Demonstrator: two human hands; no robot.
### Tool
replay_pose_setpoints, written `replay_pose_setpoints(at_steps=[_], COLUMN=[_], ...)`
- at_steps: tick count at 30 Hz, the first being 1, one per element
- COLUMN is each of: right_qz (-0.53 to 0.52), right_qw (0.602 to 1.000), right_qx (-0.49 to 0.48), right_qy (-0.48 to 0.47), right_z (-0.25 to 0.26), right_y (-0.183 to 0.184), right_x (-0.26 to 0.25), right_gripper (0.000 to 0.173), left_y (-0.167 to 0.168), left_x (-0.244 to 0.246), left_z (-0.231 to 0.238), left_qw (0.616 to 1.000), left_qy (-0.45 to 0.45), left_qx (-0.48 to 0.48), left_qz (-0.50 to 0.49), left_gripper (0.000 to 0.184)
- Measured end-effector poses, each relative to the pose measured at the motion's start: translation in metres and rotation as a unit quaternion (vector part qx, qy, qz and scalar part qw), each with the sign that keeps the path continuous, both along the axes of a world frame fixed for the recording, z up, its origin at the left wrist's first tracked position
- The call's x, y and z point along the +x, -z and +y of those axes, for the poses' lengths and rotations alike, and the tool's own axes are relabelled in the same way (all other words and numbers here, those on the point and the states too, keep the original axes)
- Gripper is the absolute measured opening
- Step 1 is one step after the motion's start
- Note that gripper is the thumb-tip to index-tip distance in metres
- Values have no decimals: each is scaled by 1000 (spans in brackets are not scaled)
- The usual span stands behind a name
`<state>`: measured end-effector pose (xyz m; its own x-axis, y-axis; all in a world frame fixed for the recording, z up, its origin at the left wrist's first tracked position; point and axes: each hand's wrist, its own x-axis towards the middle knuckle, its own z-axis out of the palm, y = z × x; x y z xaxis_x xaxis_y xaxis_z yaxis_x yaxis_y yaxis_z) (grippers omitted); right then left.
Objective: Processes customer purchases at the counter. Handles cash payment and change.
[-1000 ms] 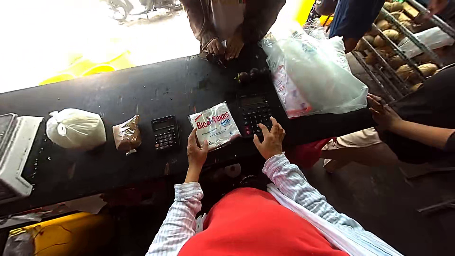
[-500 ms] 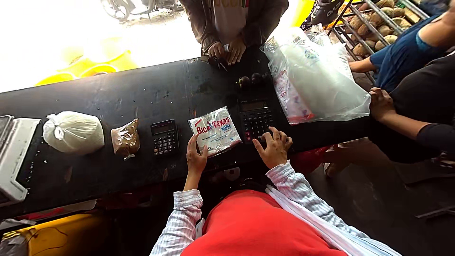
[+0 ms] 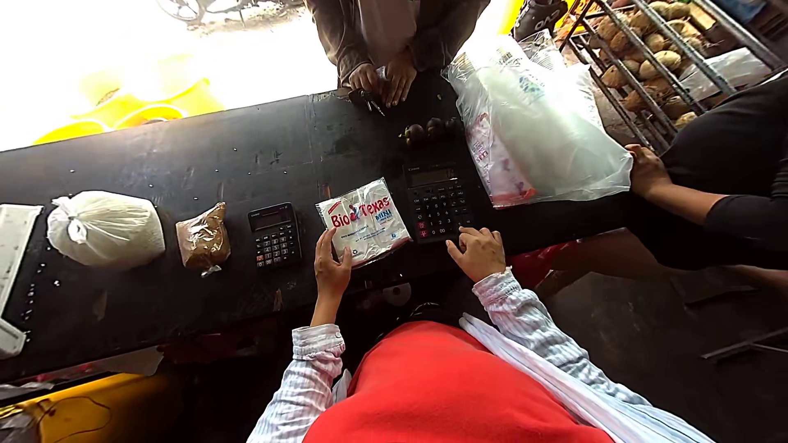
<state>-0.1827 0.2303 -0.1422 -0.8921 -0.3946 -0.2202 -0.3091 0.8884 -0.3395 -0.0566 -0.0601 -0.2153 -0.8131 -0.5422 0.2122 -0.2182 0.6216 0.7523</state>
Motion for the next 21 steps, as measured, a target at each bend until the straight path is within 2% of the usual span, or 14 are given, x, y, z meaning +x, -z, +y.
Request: replay_pose_setpoints(at_steps=[6,11,14,18,21], right_qz=[94,142,177,39,53], right_qw=[985,972,968,995,992], right_qx=[-132,-184,-174,-80,-105], right_qy=[-56,-32,-41,-47,-45], right_z=[-13,-22,-28,-41,-41], right_y=[17,5,12,15,7], right_x=[5,-6,-18,-19,0], right_gripper=[45,40,41,45,47], left_y=[2,1,0,2,3], left_x=[0,0,-1,1,0], left_z=[-1,0,-1,0,0], left_qw=[1000,1000,1000,1000,1000], left_qy=[-1,-4,0,0,-1], left_qx=[0,3,-5,-6,-8], left_qz=[-4,-5,-5,-10,-3], left_gripper=[51,51,51,51,51])
